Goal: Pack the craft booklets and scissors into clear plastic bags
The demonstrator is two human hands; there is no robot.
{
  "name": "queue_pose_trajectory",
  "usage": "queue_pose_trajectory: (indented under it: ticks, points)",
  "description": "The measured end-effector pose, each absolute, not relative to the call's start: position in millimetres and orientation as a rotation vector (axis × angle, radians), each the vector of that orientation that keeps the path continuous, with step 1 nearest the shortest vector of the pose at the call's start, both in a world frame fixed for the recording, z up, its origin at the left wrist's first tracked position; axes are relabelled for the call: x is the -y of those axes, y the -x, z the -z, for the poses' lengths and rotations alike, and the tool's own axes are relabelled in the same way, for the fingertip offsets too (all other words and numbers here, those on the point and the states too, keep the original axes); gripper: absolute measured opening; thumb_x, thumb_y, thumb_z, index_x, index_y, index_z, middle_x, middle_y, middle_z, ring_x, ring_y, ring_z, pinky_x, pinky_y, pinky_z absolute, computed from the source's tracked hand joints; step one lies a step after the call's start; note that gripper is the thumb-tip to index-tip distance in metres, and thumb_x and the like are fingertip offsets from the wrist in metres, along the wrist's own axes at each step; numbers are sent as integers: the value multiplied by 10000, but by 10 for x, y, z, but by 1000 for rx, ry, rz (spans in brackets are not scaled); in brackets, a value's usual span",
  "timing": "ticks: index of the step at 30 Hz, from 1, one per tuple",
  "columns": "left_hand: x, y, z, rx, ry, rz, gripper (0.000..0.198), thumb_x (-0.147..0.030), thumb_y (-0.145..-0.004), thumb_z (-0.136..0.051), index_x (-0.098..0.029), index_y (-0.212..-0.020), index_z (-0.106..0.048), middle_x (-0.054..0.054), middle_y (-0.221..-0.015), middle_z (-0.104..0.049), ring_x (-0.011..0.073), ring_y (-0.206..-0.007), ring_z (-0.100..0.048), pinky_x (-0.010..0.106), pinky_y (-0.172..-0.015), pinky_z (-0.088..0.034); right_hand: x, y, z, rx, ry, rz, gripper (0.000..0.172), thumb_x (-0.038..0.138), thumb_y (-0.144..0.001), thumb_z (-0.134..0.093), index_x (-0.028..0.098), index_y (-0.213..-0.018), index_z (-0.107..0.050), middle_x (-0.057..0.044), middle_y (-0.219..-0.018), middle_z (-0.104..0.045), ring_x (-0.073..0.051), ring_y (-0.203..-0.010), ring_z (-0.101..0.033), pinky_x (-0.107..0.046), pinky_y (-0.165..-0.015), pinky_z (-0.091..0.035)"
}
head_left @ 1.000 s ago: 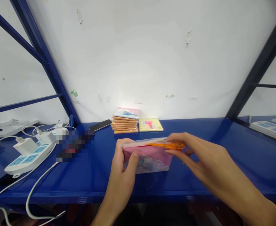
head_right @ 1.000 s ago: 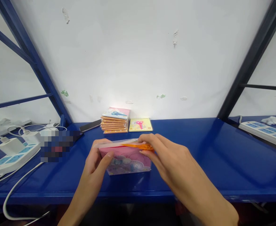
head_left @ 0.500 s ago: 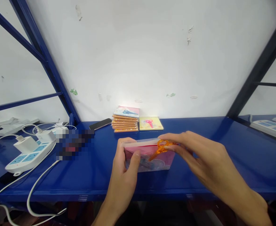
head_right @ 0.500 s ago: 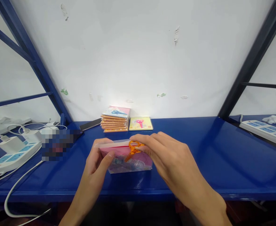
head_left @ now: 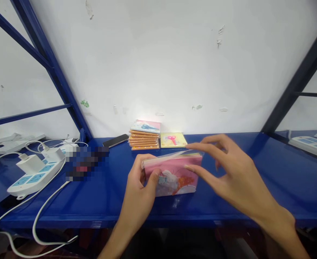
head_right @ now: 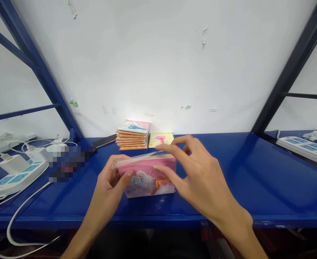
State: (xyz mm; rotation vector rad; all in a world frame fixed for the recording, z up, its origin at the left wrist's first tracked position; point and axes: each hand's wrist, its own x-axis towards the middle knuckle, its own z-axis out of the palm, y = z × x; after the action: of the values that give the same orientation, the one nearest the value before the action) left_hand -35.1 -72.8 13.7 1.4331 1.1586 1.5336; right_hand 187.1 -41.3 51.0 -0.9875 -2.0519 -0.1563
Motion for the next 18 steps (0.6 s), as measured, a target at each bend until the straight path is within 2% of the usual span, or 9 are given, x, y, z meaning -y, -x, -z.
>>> queue_pose_trajectory:
  ticks: [3, 5, 8, 11, 15, 18]
  points:
    - [634, 459, -115, -1158, -1335, -1479, 291, -378, -869, -719, -206, -1059, -582, -12, -847, -648, 144, -741, -608, 211, -633, -479, 191, -1966, -437, 2062, 1035, 19, 461, 473, -915, -699, 346, -1350, -618, -76, -1383, -572, -293, -1193, -578, -446, -946, -516]
    - [570, 527, -77, -1156, -1281, -1417, 347, -399, -848, -731, -195, -1085, -582, 2, -854, -672, 150, -743, -629, 216, -639, -490, 33, -1997, -358, 2108, 1027, -332, 408, 495, -943, -653, 323, -1313, -638, -62, -1276, -664, -257, -1111, -640, -418, -926, -532]
    - [458, 607, 21, -1310, -1407, -1257, 333, -409, -886, -641, -171, -1111, -578, 43, -903, -705, 183, -791, -675, 263, -690, -525, -139, -1971, -226, 2145, 1029, -737, 326, 518, -975, -592, 269, -1141, -720, -28, -991, -766, -209, -874, -700, -344, -789, -552]
    - [345, 667, 133, -1508, -1605, -1131, 258, -361, -897, -553, -166, -1057, -609, 74, -925, -723, 224, -829, -696, 320, -725, -540, -218, -1906, -104, 2229, 1055, -686, 283, 458, -1005, -562, 267, -1058, -764, -15, -1016, -784, -200, -870, -706, -321, -775, -524]
    - [275, 720, 252, -1715, -1784, -1007, 163, -283, -831, -602, -180, -921, -691, 102, -931, -701, 312, -917, -652, 472, -863, -499, -281, -1867, 34, 2404, 1097, -451, 224, 284, -1003, -567, 246, -985, -787, -26, -1021, -787, -212, -918, -710, -316, -815, -497]
    - [284, 723, 310, -1830, -1919, -949, 206, -242, -823, -617, -163, -987, -715, 143, -1037, -669, 363, -1039, -590, 552, -959, -433, -328, -1875, 100, 2488, 1107, -372, 222, 233, -986, -572, 234, -949, -790, -39, -1005, -786, -225, -932, -709, -315, -837, -498]
